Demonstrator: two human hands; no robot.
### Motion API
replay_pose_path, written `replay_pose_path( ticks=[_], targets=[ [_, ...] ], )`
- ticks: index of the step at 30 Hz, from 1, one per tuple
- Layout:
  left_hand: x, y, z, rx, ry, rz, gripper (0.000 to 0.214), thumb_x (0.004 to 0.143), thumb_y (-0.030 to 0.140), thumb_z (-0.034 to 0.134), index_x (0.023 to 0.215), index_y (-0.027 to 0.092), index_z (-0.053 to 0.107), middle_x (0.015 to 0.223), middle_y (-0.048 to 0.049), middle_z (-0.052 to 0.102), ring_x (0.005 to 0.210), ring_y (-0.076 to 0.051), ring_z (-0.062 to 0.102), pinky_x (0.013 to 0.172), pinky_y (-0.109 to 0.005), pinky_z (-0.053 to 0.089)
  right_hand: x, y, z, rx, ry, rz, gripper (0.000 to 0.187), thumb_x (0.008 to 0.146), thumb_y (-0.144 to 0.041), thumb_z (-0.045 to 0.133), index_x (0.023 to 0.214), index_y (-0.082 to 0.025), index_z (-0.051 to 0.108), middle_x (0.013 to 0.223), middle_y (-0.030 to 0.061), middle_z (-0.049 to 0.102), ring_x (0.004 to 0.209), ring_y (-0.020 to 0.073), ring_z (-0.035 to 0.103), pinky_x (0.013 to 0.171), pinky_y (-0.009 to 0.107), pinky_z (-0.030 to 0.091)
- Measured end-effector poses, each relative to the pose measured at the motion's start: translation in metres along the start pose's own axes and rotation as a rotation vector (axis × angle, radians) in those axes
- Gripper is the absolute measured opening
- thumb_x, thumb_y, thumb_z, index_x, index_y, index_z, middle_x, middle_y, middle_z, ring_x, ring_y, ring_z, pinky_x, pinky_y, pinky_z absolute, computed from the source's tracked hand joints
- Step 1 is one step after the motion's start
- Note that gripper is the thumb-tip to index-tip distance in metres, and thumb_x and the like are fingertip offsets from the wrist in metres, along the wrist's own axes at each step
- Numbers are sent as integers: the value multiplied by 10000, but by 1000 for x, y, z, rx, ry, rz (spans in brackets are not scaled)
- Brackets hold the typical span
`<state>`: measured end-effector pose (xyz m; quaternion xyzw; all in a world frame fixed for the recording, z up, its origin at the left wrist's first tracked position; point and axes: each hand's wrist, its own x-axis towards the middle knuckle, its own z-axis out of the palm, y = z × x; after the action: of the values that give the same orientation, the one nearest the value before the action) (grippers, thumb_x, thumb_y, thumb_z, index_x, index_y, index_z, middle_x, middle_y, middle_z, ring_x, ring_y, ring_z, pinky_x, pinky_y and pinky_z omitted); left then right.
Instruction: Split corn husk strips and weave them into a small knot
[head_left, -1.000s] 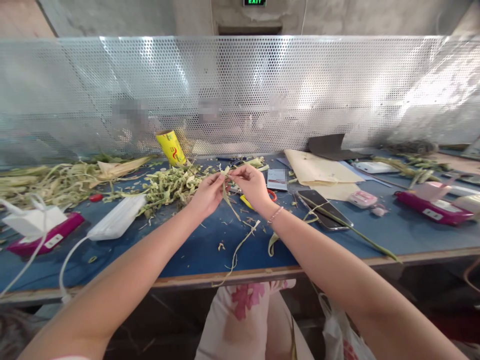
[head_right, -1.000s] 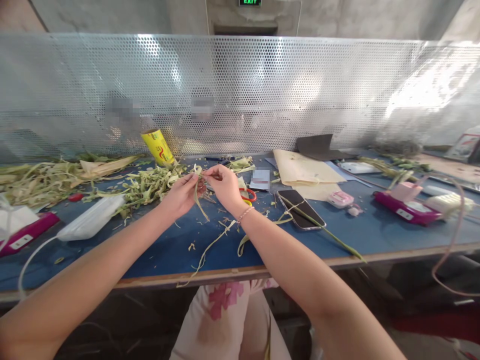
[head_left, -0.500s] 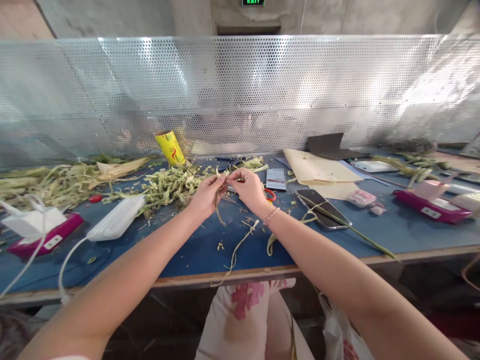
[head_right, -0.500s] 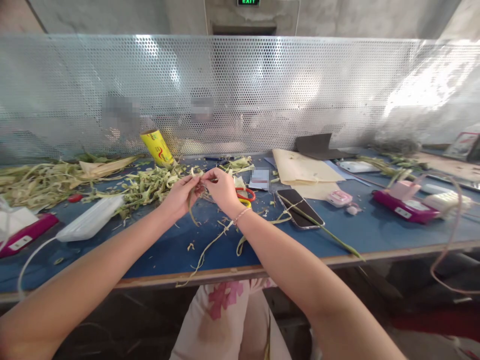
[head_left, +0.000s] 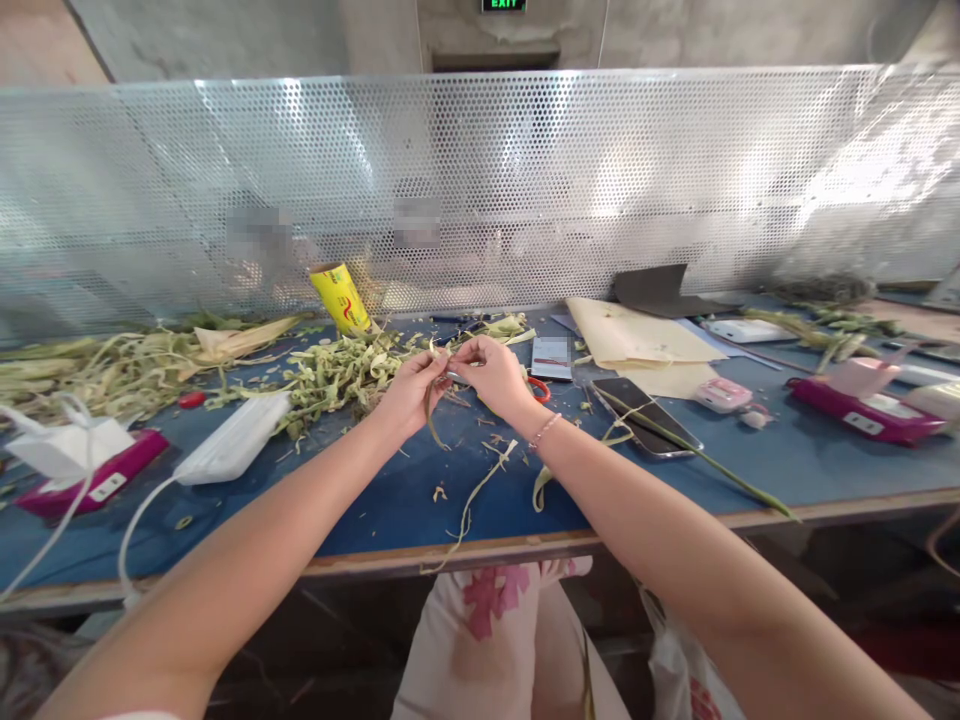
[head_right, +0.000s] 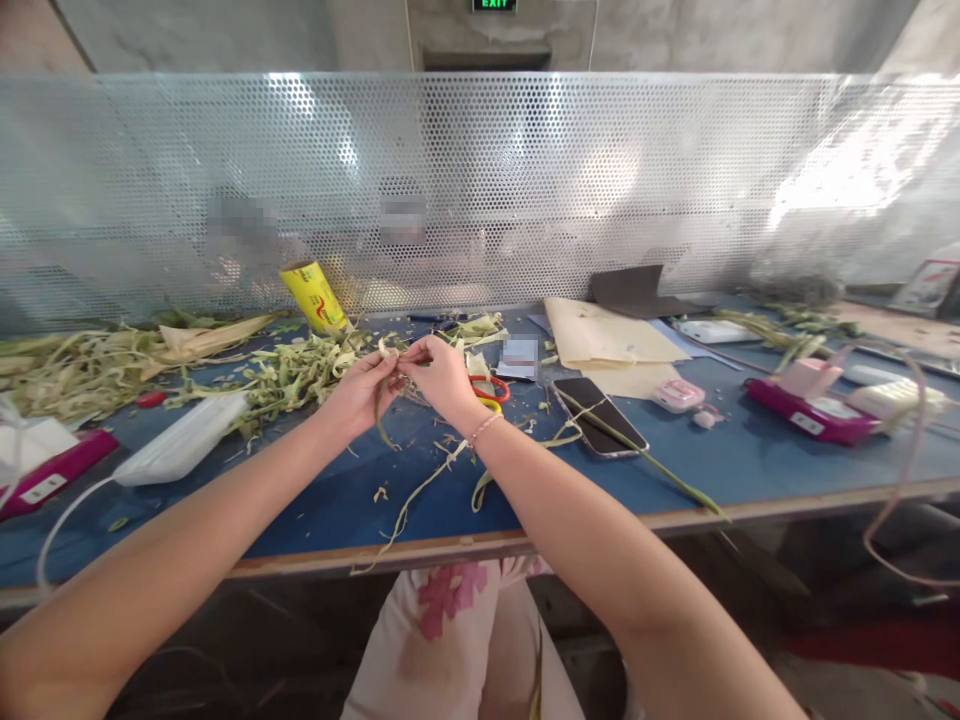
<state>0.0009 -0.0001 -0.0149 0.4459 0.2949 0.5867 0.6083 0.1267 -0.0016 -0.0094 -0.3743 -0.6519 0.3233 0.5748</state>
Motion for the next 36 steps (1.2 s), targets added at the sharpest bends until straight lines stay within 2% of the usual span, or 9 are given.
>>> replay_pose_path(
  ticks=[4,11,15,18,24,32,36],
  targets=[
    [-1,2,1,34,13,18,170,593,189,730,621,137,571,586,43,549,546,-36,516,538,-151,425,-1,-3,-2,-118,9,-26,130,608,-174,612,658,-181,492,645,-23,565,626,105,527,630,254,428],
    [2,1,-2,116,-5,65,162,596,204,725,637,129,587,598,30,549,566,-52,509,563,-168,413,1,-1,-7,-256,-94,-110,133,693,-278,580,739,-185,498,680,-10,563,625,106,513,599,237,395],
    [0,0,-4,285,-84,107,180,618,262,713,634,127,595,574,28,516,567,-65,473,567,-185,381,0,1,-10,-460,-159,-206,250,803,-380,451,632,-198,443,601,-13,500,570,111,449,580,242,345],
    [0,-1,-7,412,-150,151,194,628,286,706,644,131,590,569,31,498,570,-74,446,571,-197,358,-1,3,-12,-520,-217,-256,293,847,-368,384,610,-201,427,587,-11,478,565,114,435,572,239,317],
    [1,-2,-10,462,-167,172,211,646,325,687,659,138,591,582,27,498,584,-81,449,585,-204,359,2,4,-15,-470,-243,-302,272,848,-270,385,593,-193,442,583,-14,493,574,104,446,583,223,323],
    [-4,0,-1,350,-131,151,222,631,315,701,712,146,583,616,26,524,572,-64,480,571,-184,398,4,7,-10,-265,-224,-141,312,838,-350,349,566,-199,354,508,-49,401,524,93,385,554,219,311],
    [-5,2,1,280,-79,114,388,578,286,744,880,200,516,590,66,533,540,-62,502,585,-194,426,4,9,-9,-274,-234,-130,290,825,-339,354,570,-199,341,503,-55,368,514,91,351,545,224,289]
  ],
)
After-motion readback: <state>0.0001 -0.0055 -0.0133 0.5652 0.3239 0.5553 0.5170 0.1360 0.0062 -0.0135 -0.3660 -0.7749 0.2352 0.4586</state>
